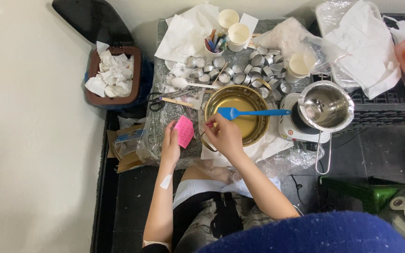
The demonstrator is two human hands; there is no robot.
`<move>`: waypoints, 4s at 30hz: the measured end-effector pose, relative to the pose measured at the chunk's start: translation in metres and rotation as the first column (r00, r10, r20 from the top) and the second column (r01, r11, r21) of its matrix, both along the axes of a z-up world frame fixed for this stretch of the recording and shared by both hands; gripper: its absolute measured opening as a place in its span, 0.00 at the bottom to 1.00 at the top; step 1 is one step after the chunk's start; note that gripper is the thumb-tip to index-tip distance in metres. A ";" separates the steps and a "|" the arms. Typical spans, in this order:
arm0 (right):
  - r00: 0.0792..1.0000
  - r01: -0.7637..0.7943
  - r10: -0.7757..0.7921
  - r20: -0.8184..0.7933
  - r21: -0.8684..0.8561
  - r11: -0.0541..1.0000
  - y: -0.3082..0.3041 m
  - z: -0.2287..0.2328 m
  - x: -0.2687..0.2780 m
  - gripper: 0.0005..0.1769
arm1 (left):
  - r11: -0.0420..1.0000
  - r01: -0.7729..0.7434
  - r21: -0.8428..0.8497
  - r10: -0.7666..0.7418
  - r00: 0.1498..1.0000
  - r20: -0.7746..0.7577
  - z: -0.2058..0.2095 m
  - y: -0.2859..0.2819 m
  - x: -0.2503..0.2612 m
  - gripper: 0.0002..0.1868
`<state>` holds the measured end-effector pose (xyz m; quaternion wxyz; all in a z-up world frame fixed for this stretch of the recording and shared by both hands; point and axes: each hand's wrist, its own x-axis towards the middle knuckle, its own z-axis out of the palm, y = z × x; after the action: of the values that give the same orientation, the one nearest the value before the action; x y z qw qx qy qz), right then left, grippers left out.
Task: The person pours melted wax from a metal pitcher into a brass bowl and stirs it with a blue silicone spatula. They then set the pitcher on a hot plate, pick up a wooden spoon, and handle a pink note on the table while the wax cools in the bowl.
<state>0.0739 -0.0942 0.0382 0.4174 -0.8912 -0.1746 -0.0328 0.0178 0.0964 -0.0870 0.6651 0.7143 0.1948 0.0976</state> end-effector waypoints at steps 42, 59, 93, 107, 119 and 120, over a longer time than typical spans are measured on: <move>0.953 -0.185 0.234 0.191 -0.245 0.952 0.044 -0.029 0.156 0.08 | 0.279 -0.118 0.953 -0.184 0.967 0.174 0.047 0.045 0.050 0.09; 0.901 -0.097 0.217 -0.376 0.313 0.945 -0.119 0.009 0.010 0.13 | 0.768 0.010 0.640 -0.209 0.949 0.235 0.066 -0.032 0.025 0.16; 0.928 0.234 -0.006 -0.373 0.567 0.790 -0.161 -0.100 -0.025 0.14 | 0.604 0.149 0.783 0.041 0.975 -0.217 0.052 0.004 -0.018 0.54; 0.849 0.326 0.192 -0.493 0.772 0.545 -0.146 -0.082 -0.017 0.10 | 0.672 0.047 0.739 -0.060 0.998 -0.010 0.030 0.005 -0.031 0.47; 0.849 0.169 0.209 -0.486 0.623 0.764 -0.096 -0.063 0.002 0.07 | 0.686 0.083 0.723 0.037 0.988 -0.149 0.041 -0.007 -0.036 0.53; 0.860 0.158 0.197 -0.471 0.613 0.774 -0.094 -0.060 0.003 0.07 | 0.707 0.065 0.704 0.066 0.985 -0.157 0.040 -0.012 -0.037 0.51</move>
<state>0.0768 -0.1886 -0.0219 0.7230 -0.6724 -0.0461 0.1517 -0.0189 0.0849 -0.0471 0.3217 0.9199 0.1989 0.1037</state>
